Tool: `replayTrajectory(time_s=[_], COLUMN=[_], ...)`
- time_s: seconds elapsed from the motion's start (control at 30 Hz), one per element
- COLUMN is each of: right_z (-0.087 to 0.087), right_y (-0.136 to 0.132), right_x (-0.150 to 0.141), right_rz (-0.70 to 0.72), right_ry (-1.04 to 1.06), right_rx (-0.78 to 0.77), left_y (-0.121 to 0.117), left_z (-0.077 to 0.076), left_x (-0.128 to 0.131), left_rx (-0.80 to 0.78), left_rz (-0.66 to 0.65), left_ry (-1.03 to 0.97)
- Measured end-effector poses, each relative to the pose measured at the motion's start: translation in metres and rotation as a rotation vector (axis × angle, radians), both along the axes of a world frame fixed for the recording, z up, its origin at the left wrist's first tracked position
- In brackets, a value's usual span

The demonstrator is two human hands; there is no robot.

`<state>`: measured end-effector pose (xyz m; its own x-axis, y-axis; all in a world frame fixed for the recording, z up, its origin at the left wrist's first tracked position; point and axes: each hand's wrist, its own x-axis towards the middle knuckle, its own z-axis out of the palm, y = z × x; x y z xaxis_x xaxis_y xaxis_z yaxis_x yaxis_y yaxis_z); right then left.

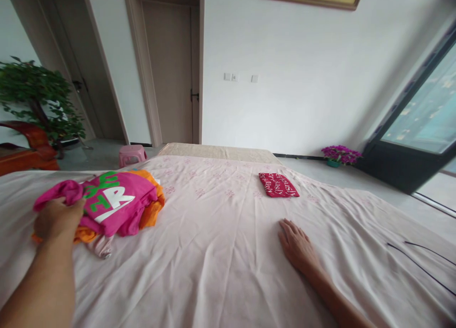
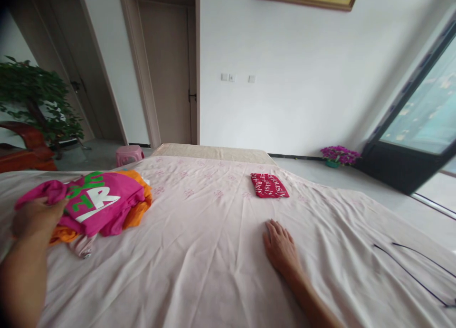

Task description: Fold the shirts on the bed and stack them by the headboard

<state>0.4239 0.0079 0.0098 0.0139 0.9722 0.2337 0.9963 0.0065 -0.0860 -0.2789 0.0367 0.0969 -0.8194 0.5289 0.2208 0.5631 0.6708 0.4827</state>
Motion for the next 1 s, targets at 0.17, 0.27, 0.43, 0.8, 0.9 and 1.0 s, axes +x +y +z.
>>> replayTrajectory(time_s=[0.17, 0.27, 0.43, 0.8, 0.9, 1.0], right_z=[0.001, -0.001, 0.001, 0.024, 0.026, 0.032], right_y=[-0.003, -0.004, -0.007, 0.021, 0.030, 0.039], right_x=[0.000, 0.000, -0.001, 0.011, -0.011, -0.044], right_rz=[0.034, 0.057, 0.070, 0.177, 0.259, 0.348], right_ry=[-0.021, -0.035, -0.023, 0.225, 0.329, 0.452], right_rx=[-0.001, -0.003, -0.016, -0.121, -0.085, -0.058], left_y=[0.007, 0.014, 0.025, 0.007, 0.027, 0.038], left_z=[0.032, 0.062, 0.102, 0.001, -0.022, -0.033], left_x=[0.003, 0.050, 0.190, 0.323, 0.280, 0.239], left_rx=[0.020, 0.367, 0.705, 0.132, 0.166, 0.041], left_rz=[0.136, 0.034, -0.721, -1.449, -1.219, -1.136], left_ry=[0.000, 0.098, -0.096, -0.212, -0.130, 0.024])
